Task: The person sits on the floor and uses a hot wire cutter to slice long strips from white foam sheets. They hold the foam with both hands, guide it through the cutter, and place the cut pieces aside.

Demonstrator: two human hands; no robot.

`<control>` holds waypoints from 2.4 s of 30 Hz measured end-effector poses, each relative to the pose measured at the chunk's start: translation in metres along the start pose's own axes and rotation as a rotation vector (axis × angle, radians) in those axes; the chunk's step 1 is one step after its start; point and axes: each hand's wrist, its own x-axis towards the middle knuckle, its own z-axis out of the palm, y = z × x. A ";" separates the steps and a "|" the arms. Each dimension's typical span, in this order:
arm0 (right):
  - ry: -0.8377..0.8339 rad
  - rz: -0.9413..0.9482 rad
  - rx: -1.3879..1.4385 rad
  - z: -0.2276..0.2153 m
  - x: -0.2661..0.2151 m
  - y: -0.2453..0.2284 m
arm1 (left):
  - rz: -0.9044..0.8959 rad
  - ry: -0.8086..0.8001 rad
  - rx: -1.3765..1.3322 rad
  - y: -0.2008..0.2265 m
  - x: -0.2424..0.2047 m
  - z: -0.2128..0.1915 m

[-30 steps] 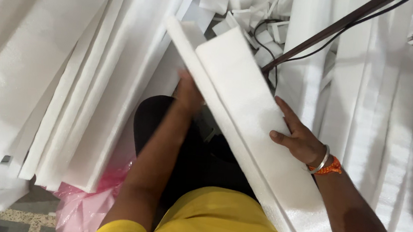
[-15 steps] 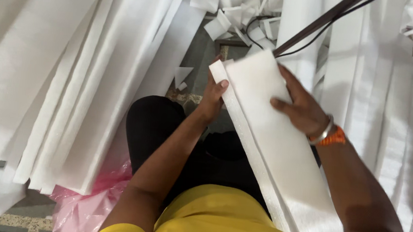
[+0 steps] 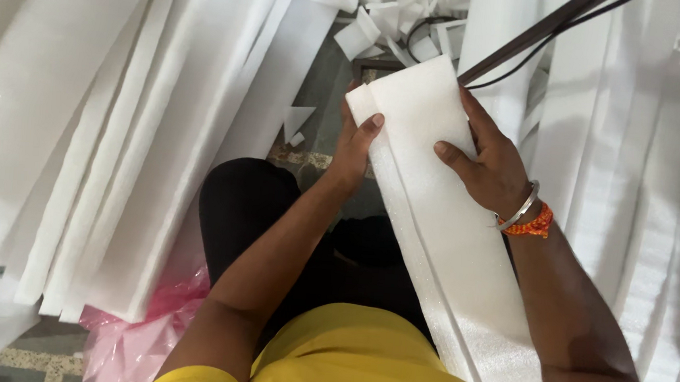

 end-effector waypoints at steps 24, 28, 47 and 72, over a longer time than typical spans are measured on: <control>0.059 -0.012 -0.115 -0.005 -0.005 -0.005 | -0.041 0.027 0.032 -0.002 0.004 0.014; 0.057 0.025 -0.119 -0.008 -0.002 -0.011 | -0.026 0.003 -0.019 -0.009 0.008 0.010; -0.055 0.186 0.596 0.009 0.040 0.100 | -0.052 -0.190 -0.663 -0.036 0.056 0.019; 0.042 -0.125 0.526 -0.033 0.170 0.095 | 0.042 -0.359 -0.625 0.046 0.197 0.029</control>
